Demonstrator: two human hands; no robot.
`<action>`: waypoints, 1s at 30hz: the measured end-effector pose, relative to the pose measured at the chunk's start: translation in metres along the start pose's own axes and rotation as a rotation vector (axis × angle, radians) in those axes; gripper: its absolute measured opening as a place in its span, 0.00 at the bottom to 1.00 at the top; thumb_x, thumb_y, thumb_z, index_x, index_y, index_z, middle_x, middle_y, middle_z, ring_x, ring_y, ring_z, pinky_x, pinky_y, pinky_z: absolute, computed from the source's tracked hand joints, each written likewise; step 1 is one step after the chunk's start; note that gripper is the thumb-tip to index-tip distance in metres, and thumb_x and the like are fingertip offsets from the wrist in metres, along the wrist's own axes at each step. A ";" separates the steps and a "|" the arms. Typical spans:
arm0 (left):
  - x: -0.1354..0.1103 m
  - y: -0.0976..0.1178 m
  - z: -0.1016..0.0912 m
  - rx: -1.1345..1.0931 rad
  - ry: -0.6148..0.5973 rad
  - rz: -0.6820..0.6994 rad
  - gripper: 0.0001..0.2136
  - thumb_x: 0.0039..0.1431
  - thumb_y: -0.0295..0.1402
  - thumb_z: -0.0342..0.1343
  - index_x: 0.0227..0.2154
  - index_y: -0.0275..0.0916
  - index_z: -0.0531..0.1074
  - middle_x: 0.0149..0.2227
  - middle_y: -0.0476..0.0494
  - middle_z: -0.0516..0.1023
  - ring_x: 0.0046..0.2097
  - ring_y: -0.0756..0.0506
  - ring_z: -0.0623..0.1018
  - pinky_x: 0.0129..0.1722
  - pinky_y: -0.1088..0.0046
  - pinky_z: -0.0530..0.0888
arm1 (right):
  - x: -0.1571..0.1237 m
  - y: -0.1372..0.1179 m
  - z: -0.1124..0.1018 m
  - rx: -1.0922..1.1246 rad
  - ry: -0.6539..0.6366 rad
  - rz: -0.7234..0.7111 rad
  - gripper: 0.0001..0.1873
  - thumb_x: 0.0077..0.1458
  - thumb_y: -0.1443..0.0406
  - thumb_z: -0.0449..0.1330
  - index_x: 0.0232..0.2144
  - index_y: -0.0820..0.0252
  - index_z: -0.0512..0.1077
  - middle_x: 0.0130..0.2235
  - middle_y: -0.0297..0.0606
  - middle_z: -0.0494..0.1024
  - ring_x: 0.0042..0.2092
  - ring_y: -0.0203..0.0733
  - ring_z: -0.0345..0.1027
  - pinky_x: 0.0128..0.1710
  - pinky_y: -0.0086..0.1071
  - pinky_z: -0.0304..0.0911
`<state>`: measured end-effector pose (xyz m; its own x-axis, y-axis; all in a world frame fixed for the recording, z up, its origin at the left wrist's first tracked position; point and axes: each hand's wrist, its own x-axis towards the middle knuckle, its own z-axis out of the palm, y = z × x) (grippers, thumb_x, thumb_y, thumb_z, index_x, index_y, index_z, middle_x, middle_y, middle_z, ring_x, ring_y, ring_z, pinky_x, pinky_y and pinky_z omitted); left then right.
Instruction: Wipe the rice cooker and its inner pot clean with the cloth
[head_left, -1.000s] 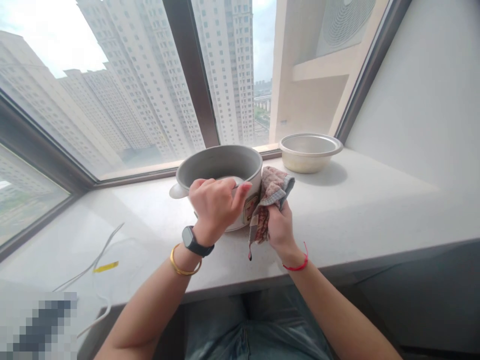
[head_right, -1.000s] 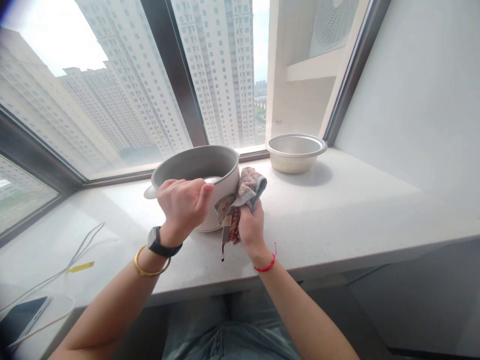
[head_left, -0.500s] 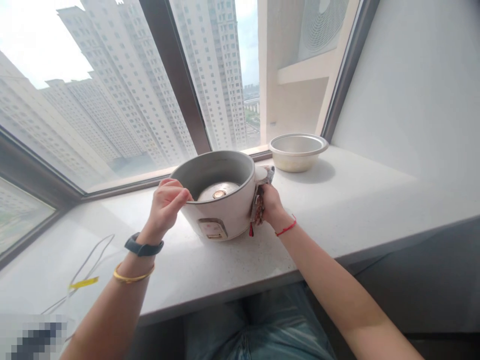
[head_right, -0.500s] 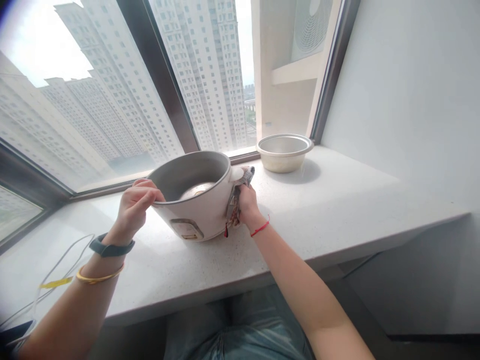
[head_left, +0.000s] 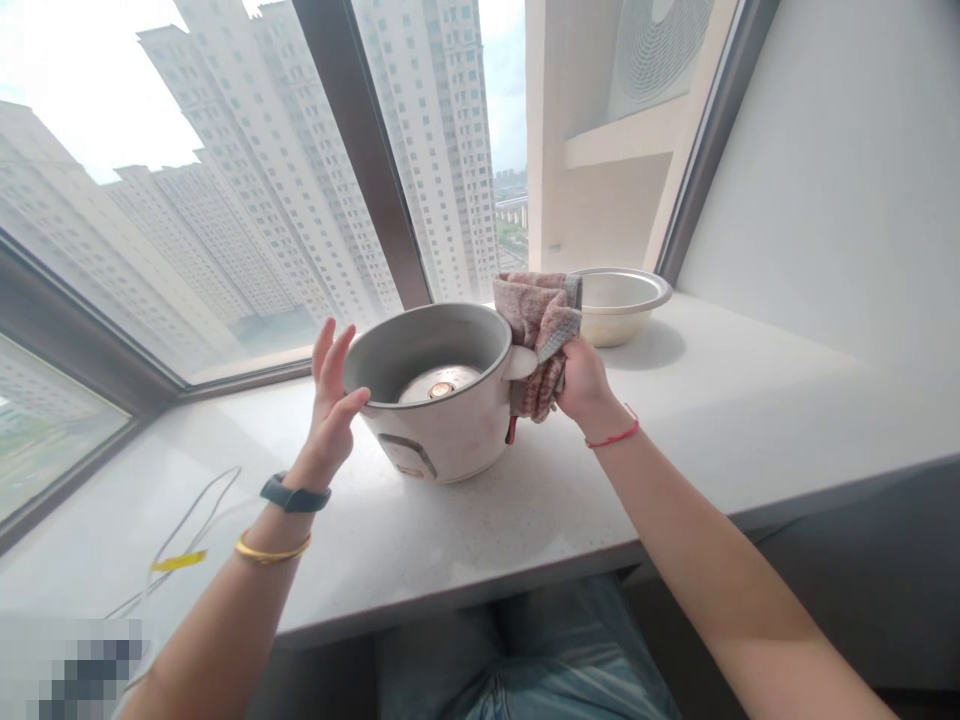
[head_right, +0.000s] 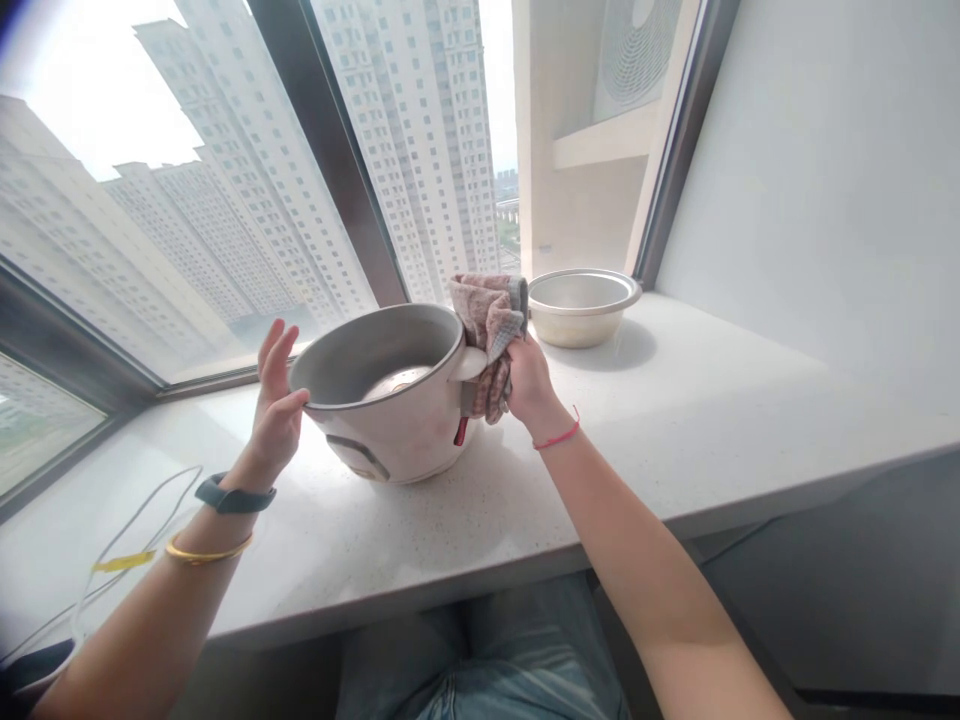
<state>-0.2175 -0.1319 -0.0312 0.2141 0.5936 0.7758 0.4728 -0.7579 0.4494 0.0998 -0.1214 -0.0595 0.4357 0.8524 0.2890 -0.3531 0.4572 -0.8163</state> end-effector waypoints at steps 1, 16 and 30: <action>-0.002 0.000 0.001 0.000 -0.009 0.011 0.38 0.58 0.60 0.54 0.69 0.53 0.57 0.75 0.46 0.45 0.74 0.32 0.45 0.71 0.48 0.48 | -0.001 -0.006 -0.003 0.060 0.005 0.020 0.14 0.47 0.52 0.61 0.28 0.56 0.69 0.30 0.35 0.76 0.36 0.45 0.74 0.38 0.40 0.74; -0.016 0.065 0.031 0.118 0.068 -0.099 0.42 0.55 0.57 0.62 0.69 0.47 0.57 0.69 0.35 0.58 0.70 0.32 0.57 0.69 0.46 0.55 | -0.116 -0.027 0.017 -0.744 -0.446 -0.792 0.29 0.56 0.68 0.55 0.60 0.52 0.67 0.64 0.38 0.70 0.73 0.58 0.42 0.70 0.64 0.39; -0.029 0.101 0.064 0.106 0.137 -0.251 0.39 0.56 0.49 0.66 0.68 0.52 0.57 0.72 0.37 0.47 0.73 0.29 0.47 0.69 0.41 0.53 | -0.042 -0.042 -0.131 -0.390 0.394 -0.129 0.22 0.50 0.56 0.62 0.47 0.56 0.75 0.43 0.45 0.80 0.45 0.53 0.76 0.47 0.48 0.71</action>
<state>-0.1213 -0.2081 -0.0363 -0.0348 0.7111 0.7022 0.5844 -0.5555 0.5915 0.2046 -0.2097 -0.1030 0.7576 0.6025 0.2509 0.0227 0.3599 -0.9327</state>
